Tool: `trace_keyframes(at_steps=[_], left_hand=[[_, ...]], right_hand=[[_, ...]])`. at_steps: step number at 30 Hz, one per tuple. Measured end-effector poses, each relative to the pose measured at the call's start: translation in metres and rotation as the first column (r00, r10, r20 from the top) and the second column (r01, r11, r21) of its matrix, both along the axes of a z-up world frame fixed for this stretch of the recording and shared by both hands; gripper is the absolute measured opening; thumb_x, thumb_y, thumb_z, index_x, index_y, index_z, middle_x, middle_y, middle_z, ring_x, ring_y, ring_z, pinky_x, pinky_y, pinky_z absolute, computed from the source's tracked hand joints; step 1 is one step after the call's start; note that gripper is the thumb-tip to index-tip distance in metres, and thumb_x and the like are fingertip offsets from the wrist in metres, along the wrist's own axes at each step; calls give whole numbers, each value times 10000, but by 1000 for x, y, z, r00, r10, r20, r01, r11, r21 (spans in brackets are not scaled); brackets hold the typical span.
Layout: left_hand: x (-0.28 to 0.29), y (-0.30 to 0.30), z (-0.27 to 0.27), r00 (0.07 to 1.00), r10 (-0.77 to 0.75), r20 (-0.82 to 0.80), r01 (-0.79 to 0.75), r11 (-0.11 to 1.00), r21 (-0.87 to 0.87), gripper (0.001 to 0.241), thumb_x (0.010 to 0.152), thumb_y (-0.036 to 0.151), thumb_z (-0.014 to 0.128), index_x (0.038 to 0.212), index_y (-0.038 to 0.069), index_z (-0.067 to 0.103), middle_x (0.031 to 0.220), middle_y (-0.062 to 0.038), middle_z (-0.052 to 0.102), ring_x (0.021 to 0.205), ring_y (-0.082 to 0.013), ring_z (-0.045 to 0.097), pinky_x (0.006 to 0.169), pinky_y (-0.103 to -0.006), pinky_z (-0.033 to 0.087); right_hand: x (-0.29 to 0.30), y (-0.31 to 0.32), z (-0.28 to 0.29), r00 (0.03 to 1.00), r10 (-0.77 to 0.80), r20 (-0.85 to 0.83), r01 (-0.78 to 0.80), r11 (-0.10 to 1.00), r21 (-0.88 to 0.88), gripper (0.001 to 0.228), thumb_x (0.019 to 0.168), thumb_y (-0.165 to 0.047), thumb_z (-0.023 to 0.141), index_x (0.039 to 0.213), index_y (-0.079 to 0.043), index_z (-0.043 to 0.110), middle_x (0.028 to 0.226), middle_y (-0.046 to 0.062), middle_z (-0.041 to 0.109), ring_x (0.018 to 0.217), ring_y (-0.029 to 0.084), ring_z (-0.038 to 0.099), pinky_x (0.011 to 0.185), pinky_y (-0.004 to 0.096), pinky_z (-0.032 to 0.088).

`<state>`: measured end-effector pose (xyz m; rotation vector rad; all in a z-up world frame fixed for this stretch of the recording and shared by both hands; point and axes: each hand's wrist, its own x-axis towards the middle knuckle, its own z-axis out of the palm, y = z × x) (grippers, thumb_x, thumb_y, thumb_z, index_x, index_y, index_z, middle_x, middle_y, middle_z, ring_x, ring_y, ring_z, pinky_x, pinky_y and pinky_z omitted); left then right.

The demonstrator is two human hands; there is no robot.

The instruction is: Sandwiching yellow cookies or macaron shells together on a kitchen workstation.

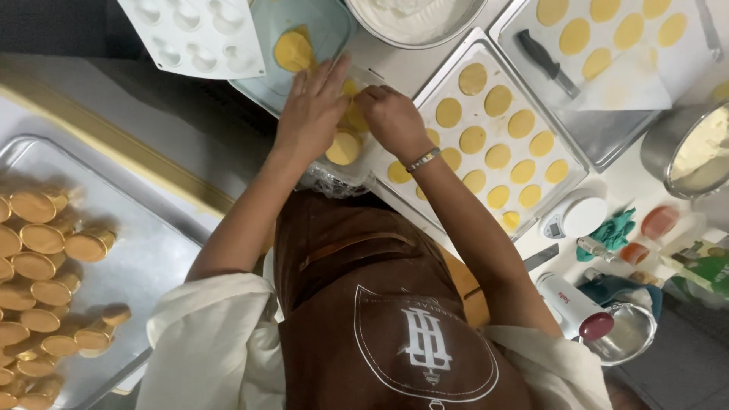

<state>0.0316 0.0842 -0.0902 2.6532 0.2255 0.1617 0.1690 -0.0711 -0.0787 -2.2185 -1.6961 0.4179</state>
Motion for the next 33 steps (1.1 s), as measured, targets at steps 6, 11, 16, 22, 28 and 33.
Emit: trace_keyframes(at_steps=[6, 11, 16, 22, 28, 33], left_hand=[[32, -10, -17, 991, -19, -134, 75, 901, 427, 274, 864, 199, 704, 1110, 96, 766, 1684, -121, 283, 1494, -342, 338, 1174, -592, 290], [39, -10, -19, 963, -41, -268, 181, 833, 523, 302, 896, 264, 644, 1108, 99, 781, 1668, -111, 313, 1426, -345, 382, 1103, -600, 321], [43, -20, -52, 976, -41, -215, 159, 807, 569, 312, 884, 250, 639, 1086, 64, 787, 1623, -124, 369, 1342, -336, 441, 1033, -572, 397], [44, -14, -42, 973, -116, -198, 205, 823, 529, 241, 881, 195, 665, 988, 22, 795, 1598, -146, 438, 1243, -346, 503, 998, -556, 449], [48, -14, -41, 980, -96, -177, 178, 824, 538, 207, 835, 191, 670, 908, 41, 792, 1544, -117, 459, 1246, -343, 507, 1017, -620, 430], [39, -11, -7, 983, -67, -170, 135, 894, 427, 162, 863, 132, 690, 928, 17, 783, 1530, -139, 487, 1342, -352, 474, 1130, -609, 403]], right_hand=[[3, -16, 54, 971, -207, -118, 225, 960, 166, 163, 876, -11, 707, 1026, -75, 713, 1025, 57, 733, 891, 286, 712, 729, 389, 587], [2, -39, 69, 890, -378, -255, 421, 896, 143, 119, 916, -8, 733, 1019, -68, 744, 949, 65, 731, 772, 252, 719, 670, 344, 569], [-1, -55, 68, 851, -414, -323, 482, 861, 165, 144, 923, -4, 732, 1051, -68, 743, 963, 66, 730, 774, 216, 723, 690, 313, 594], [1, -66, 66, 813, -458, -360, 545, 816, 193, 145, 941, -18, 749, 1077, -68, 744, 977, 72, 742, 781, 186, 728, 695, 297, 599], [9, -58, 60, 634, -507, -583, 676, 730, 101, 181, 946, -37, 753, 1125, -26, 726, 948, 39, 745, 771, 101, 714, 698, 244, 610], [13, -51, 46, 501, -432, -750, 720, 689, 85, 178, 947, -23, 784, 1117, -18, 731, 930, 11, 732, 842, 77, 707, 761, 247, 628]])
